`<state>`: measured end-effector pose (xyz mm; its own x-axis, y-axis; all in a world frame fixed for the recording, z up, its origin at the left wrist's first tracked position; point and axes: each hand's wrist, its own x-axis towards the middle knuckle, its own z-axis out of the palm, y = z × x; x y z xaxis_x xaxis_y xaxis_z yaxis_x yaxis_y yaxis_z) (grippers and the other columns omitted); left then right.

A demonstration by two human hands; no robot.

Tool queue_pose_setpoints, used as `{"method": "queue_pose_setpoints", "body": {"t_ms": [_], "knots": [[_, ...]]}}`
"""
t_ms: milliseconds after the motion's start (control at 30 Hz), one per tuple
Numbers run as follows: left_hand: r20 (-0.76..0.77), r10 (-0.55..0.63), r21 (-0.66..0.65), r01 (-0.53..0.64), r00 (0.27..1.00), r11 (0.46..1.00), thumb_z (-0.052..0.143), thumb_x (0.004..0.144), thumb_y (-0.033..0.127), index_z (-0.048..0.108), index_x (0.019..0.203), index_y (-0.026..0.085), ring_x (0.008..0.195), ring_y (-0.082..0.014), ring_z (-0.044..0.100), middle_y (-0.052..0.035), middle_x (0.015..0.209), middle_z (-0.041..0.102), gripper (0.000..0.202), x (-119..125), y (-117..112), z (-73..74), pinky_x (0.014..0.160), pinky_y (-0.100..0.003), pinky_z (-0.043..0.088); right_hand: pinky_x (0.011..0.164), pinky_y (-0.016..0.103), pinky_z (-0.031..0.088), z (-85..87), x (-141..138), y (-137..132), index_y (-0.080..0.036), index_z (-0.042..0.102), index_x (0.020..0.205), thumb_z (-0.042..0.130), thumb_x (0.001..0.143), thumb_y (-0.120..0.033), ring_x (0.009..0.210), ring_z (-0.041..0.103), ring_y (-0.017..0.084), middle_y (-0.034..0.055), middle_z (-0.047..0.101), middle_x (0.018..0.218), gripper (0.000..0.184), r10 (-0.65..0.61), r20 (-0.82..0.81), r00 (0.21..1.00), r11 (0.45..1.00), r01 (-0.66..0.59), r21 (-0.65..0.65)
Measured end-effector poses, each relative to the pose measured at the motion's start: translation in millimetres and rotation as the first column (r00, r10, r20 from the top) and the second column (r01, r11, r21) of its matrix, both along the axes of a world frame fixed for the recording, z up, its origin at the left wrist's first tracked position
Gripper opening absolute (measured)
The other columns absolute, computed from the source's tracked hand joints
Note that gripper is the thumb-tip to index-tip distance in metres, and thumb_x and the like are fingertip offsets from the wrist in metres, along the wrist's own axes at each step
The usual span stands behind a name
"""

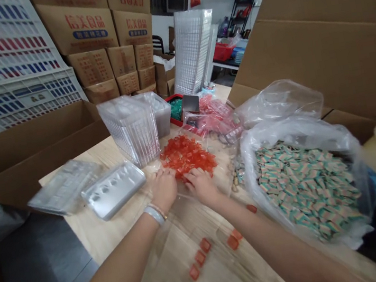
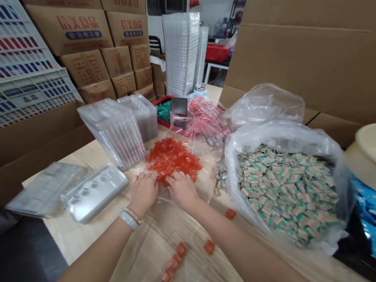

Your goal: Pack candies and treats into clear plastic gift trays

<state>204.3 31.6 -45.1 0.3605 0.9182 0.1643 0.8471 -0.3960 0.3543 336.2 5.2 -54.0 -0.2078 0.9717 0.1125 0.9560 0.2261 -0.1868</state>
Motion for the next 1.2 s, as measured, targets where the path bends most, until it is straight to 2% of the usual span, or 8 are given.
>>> {"method": "queue_pose_setpoints", "body": {"t_ms": [200,367,567,700,767,967,1100,1200], "knots": [[0.163,-0.084,-0.082,0.098,0.983,0.992,0.038,0.080,0.015,0.056,0.090,0.017,0.095,-0.0239,0.048,-0.0096,0.089,0.058,0.021,12.0,-4.0,1.5,0.089,-0.041,0.025,0.079,0.035,0.034,5.2,15.7,-7.7,-0.017,0.054,0.107,0.047,0.077,-0.017,0.089,0.046,0.021,0.0089,0.057,0.095,0.031,-0.066,-0.130,0.989,0.997,0.072,0.041],[0.407,-0.045,-0.213,0.143,0.912,0.966,0.041,0.076,0.013,0.055,0.097,0.018,0.088,-0.0198,0.052,-0.0078,0.088,0.059,0.025,20.8,-6.3,3.7,0.084,-0.036,0.033,0.070,0.030,0.040,12.6,26.5,-22.8,-0.014,0.052,0.105,0.048,0.073,-0.014,0.075,0.052,0.017,0.0062,0.058,0.082,0.032,-0.107,-0.418,0.902,0.988,0.144,0.058],[0.707,0.109,-0.442,0.316,0.699,0.839,0.035,0.079,0.017,0.054,0.102,0.012,0.063,-0.0110,0.056,-0.0056,0.078,0.062,0.031,16.3,-40.7,10.6,0.058,-0.023,0.042,0.061,0.026,0.043,14.1,18.1,-47.4,-0.018,0.053,0.092,0.046,0.075,-0.021,0.066,0.054,0.013,0.0020,0.058,0.075,0.019,-0.069,-0.810,0.582,0.997,0.070,-0.034],[0.847,0.364,-0.525,0.503,0.387,0.687,0.053,0.071,0.025,0.059,0.093,0.012,0.060,-0.0085,0.051,-0.0045,0.077,0.061,0.026,6.4,-61.2,17.7,0.056,-0.021,0.038,0.056,0.024,0.044,15.8,3.1,-58.8,-0.018,0.051,0.085,0.047,0.073,-0.023,0.059,0.054,0.012,-0.0006,0.057,0.067,0.013,-0.137,-0.930,0.340,0.990,0.027,-0.136],[0.821,0.474,-0.570,0.508,0.318,0.646,0.060,0.065,0.027,0.061,0.083,0.011,0.053,-0.0069,0.047,-0.0023,0.067,0.059,0.024,1.5,-68.6,19.8,0.052,-0.020,0.034,0.057,0.025,0.044,19.3,-4.5,-67.0,-0.018,0.051,0.085,0.047,0.073,-0.022,0.060,0.055,0.012,-0.0001,0.058,0.068,0.013,-0.138,-0.906,0.401,0.990,0.078,-0.117],[0.767,0.581,-0.636,0.438,0.272,0.635,0.065,0.061,0.027,0.057,0.070,0.012,0.046,-0.0060,0.041,0.0034,0.054,0.050,0.019,-15.5,-98.2,25.8,0.048,-0.020,0.030,0.063,0.026,0.045,30.1,-28.0,-102.0,-0.017,0.053,0.089,0.042,0.077,-0.016,0.067,0.056,0.014,0.0032,0.061,0.075,0.017,-0.098,-0.746,0.659,0.989,0.149,0.002],[0.685,0.694,-0.668,0.570,0.221,0.478,0.065,0.061,0.035,0.057,0.071,0.013,0.046,-0.0050,0.038,0.0044,0.053,0.047,0.026,-35.9,-122.7,24.8,0.046,-0.019,0.026,0.068,0.027,0.044,27.1,-40.7,-122.9,-0.017,0.055,0.092,0.044,0.077,-0.016,0.074,0.056,0.014,0.0050,0.061,0.082,0.019,-0.068,-0.741,0.668,0.996,0.083,-0.016],[0.638,0.730,-0.710,0.552,0.244,0.437,0.066,0.061,0.038,0.056,0.068,0.012,0.043,-0.0037,0.033,0.0060,0.049,0.042,0.028,-50.9,-134.5,17.1,0.043,-0.018,0.019,0.069,0.028,0.044,21.6,-48.4,-130.4,-0.019,0.055,0.096,0.048,0.076,-0.021,0.075,0.056,0.014,0.0039,0.062,0.081,0.021,-0.104,-0.822,0.560,0.989,-0.032,-0.147]]}}
